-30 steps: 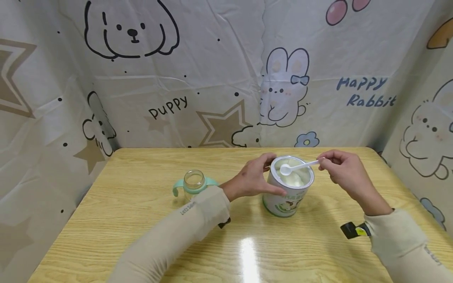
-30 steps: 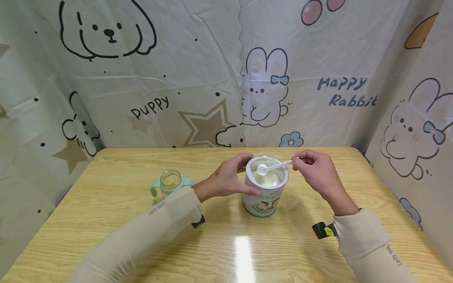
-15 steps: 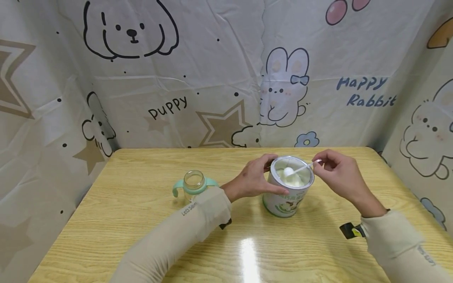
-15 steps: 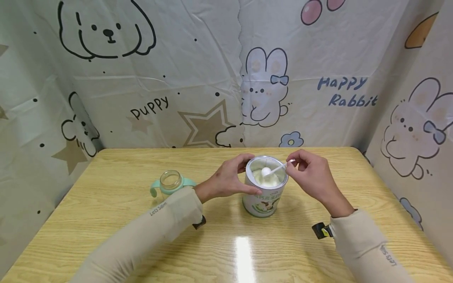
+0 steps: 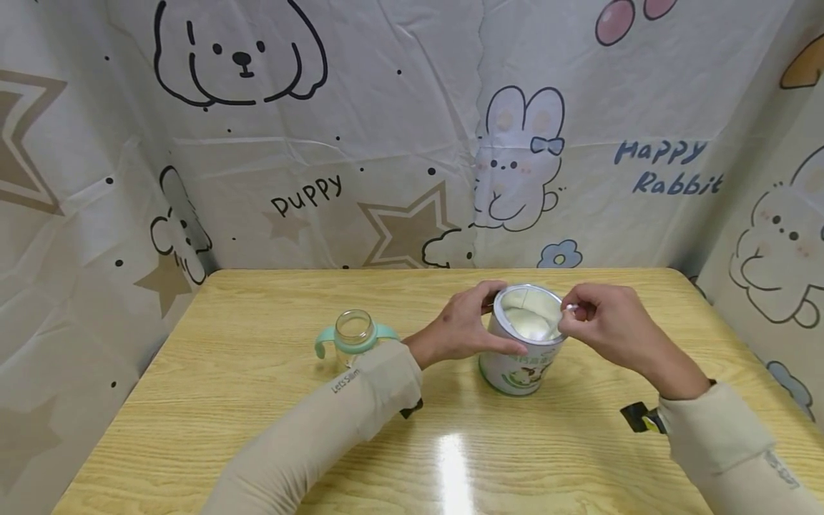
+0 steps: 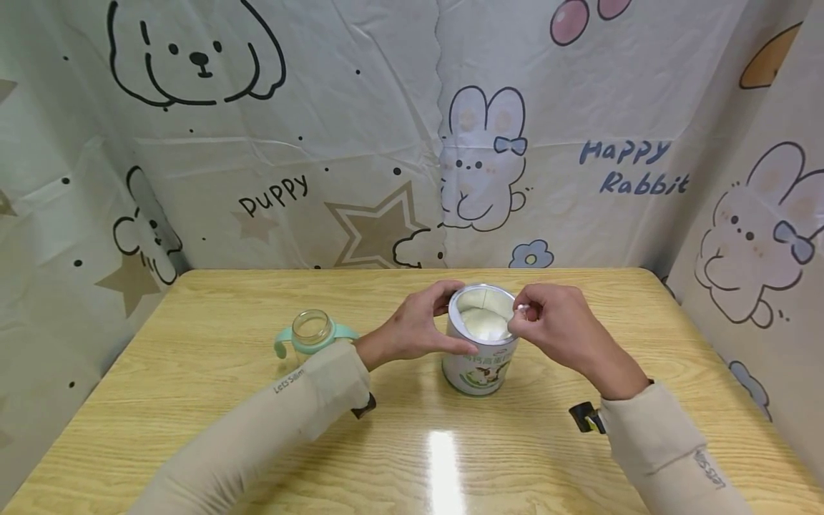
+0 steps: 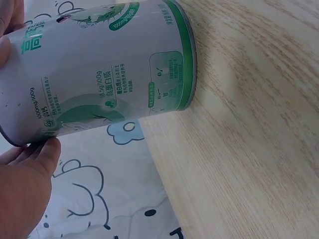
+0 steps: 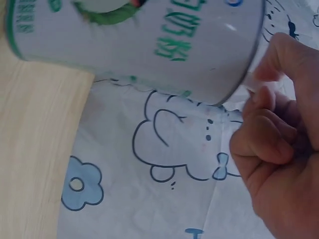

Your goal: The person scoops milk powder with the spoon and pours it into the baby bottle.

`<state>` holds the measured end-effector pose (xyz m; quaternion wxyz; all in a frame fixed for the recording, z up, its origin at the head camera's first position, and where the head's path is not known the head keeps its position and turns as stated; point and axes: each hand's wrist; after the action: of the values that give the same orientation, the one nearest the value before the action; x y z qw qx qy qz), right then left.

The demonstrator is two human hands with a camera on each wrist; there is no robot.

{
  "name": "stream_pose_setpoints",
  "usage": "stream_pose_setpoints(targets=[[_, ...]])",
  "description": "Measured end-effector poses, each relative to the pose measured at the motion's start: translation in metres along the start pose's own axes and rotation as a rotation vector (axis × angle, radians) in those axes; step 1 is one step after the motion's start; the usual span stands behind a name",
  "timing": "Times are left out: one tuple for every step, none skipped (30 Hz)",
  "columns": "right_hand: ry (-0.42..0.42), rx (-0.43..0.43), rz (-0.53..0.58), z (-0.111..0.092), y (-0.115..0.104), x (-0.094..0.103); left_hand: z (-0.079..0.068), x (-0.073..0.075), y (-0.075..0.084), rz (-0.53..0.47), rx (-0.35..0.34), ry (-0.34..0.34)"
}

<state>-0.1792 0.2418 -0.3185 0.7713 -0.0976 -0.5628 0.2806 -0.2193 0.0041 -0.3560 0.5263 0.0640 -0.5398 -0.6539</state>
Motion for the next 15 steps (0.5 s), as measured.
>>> stream_pose_setpoints(targets=[[-0.023,-0.012,-0.013,0.000,-0.001,0.001,0.000,0.000,0.000,0.000,0.003,0.000],[-0.047,-0.028,-0.022,0.000,-0.003,0.003,0.000,0.000,0.000,0.000,0.005,-0.001],[-0.069,-0.044,-0.027,0.000,-0.004,0.004,0.000,0.001,0.000,-0.001,0.006,-0.001],[-0.089,-0.059,-0.028,0.001,-0.005,0.005,0.000,0.001,0.000,0.000,0.005,-0.001],[-0.106,-0.074,-0.025,0.001,-0.006,0.006,0.000,0.001,0.000,-0.001,0.005,-0.002],[-0.127,-0.092,-0.014,0.001,-0.008,0.006,0.000,0.001,0.000,-0.002,0.003,-0.001],[-0.148,-0.108,0.001,0.001,-0.008,0.007,-0.001,0.000,0.000,-0.006,0.000,-0.001],[-0.169,-0.124,0.021,0.001,-0.009,0.007,-0.001,0.000,0.000,-0.009,-0.002,-0.002],[-0.187,-0.135,0.040,0.002,-0.010,0.008,-0.001,0.000,0.000,-0.011,-0.003,0.000],[-0.203,-0.148,0.060,0.002,-0.011,0.008,-0.001,0.000,0.000,-0.013,-0.002,0.001],[-0.218,-0.159,0.078,0.002,-0.012,0.008,0.000,0.000,0.000,-0.014,-0.003,0.001],[-0.234,-0.169,0.096,0.002,-0.012,0.009,-0.001,0.000,0.000,-0.013,-0.003,0.002],[-0.247,-0.177,0.110,0.003,-0.012,0.009,-0.001,0.000,0.000,-0.012,-0.002,0.003],[-0.260,-0.187,0.124,0.003,-0.012,0.009,-0.001,0.000,0.000,-0.011,-0.002,0.004],[-0.273,-0.198,0.139,0.003,-0.012,0.009,-0.001,0.000,0.000,-0.012,-0.003,0.005]])
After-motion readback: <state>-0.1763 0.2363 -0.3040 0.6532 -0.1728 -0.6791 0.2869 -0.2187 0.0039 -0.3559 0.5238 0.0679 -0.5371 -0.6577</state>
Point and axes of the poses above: each hand's wrist, its own z-axis towards the middle knuckle, its own x-axis out of the back of the hand, y = z × x, and after that the axes turned 13 degrees about -x, right-handed
